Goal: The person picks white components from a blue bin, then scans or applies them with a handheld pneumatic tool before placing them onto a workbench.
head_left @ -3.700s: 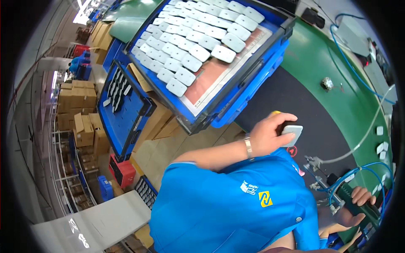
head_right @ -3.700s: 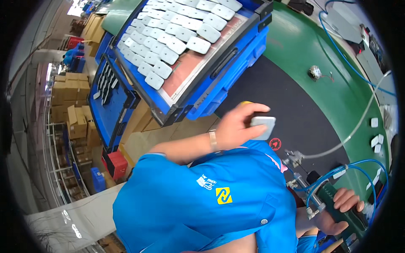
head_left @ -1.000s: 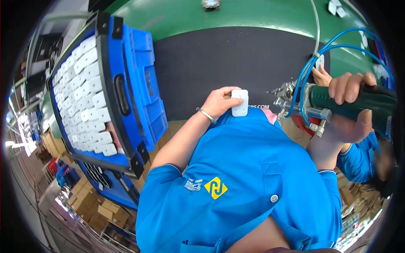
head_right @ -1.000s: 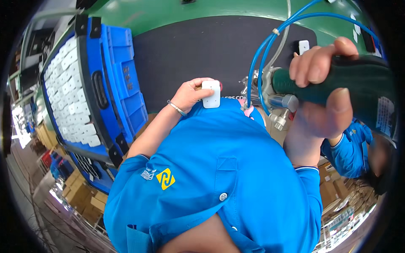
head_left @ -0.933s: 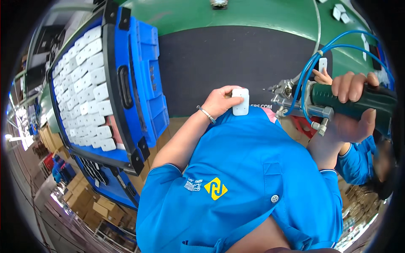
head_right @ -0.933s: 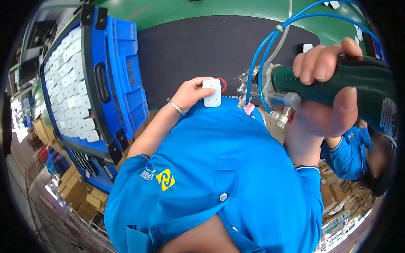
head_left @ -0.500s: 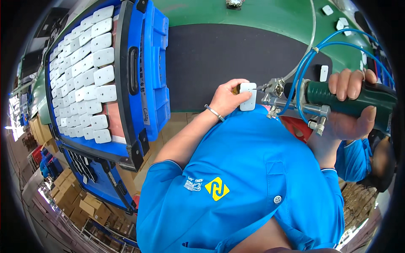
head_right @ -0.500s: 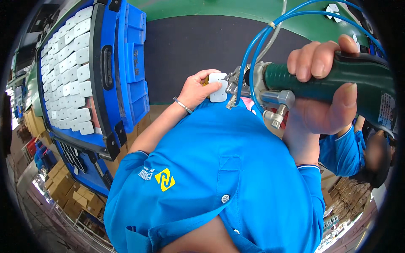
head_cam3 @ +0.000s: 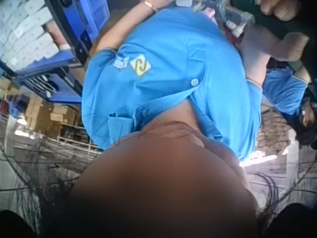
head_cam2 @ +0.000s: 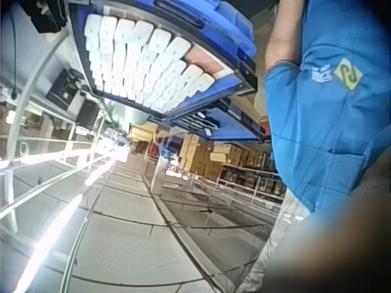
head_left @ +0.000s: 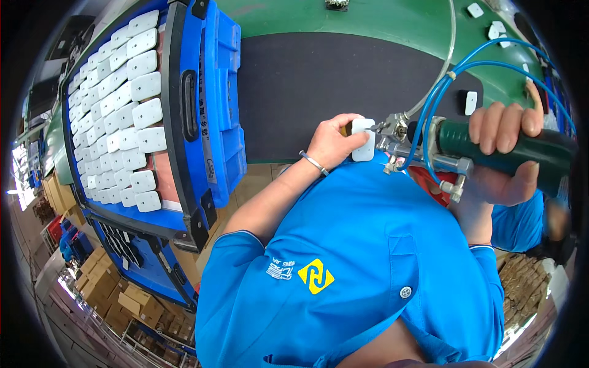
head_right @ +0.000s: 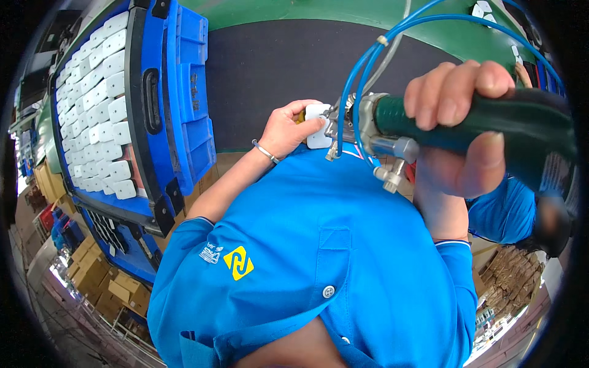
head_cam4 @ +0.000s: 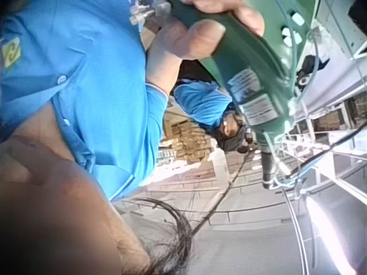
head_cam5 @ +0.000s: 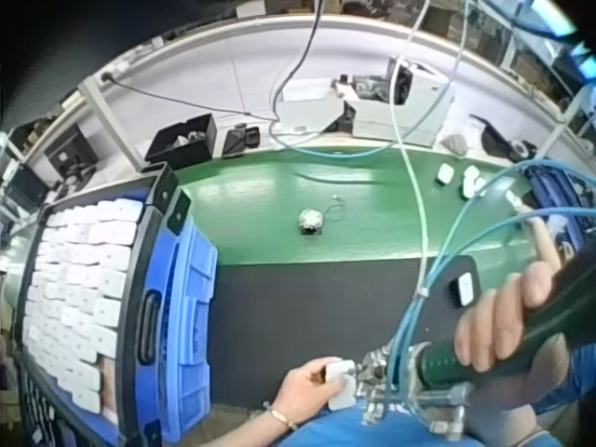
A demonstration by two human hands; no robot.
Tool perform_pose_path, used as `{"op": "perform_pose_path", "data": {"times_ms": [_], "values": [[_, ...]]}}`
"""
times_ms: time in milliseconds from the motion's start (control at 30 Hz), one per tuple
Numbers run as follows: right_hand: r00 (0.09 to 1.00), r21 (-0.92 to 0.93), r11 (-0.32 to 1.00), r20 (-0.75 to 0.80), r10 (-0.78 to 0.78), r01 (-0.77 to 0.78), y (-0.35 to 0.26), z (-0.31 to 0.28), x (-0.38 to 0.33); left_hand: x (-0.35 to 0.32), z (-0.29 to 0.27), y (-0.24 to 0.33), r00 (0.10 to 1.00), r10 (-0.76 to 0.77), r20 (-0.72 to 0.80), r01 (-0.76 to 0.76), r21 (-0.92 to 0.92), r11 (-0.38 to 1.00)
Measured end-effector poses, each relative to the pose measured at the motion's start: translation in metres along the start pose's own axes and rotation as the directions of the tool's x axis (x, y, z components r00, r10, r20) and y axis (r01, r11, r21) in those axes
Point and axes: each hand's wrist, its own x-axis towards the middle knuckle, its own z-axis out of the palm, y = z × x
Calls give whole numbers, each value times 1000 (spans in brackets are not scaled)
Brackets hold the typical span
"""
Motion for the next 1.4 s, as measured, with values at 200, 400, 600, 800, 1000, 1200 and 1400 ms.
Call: {"op": "perform_pose_path", "data": {"times_ms": [200,400,600,800,1000,1200,1400], "values": [[999,-30,999,-11,-38,38,14,3,-4,0,-5,-2,999,-30,-11,31,72,997],[986,-90,992,-133,-100,88,-15,0,-3,4,-17,-25,990,13,-137,-18,-40,999],[992,-77,995,-109,-66,58,-14,3,-9,4,-13,-22,991,36,-130,-55,-148,987],[996,-56,998,-84,-36,31,-12,5,-11,3,-7,-13,998,8,-62,-20,-196,980],[998,-82,996,-58,-30,25,-10,5,-9,3,-5,-13,999,20,-50,-29,-186,982],[996,-75,997,-84,-33,27,-6,7,-13,1,-1,-7,997,45,-61,-54,-156,986],[999,-54,998,-43,28,-31,2,4,-18,3,-2,-18,990,48,-132,-65,-125,990]]}}
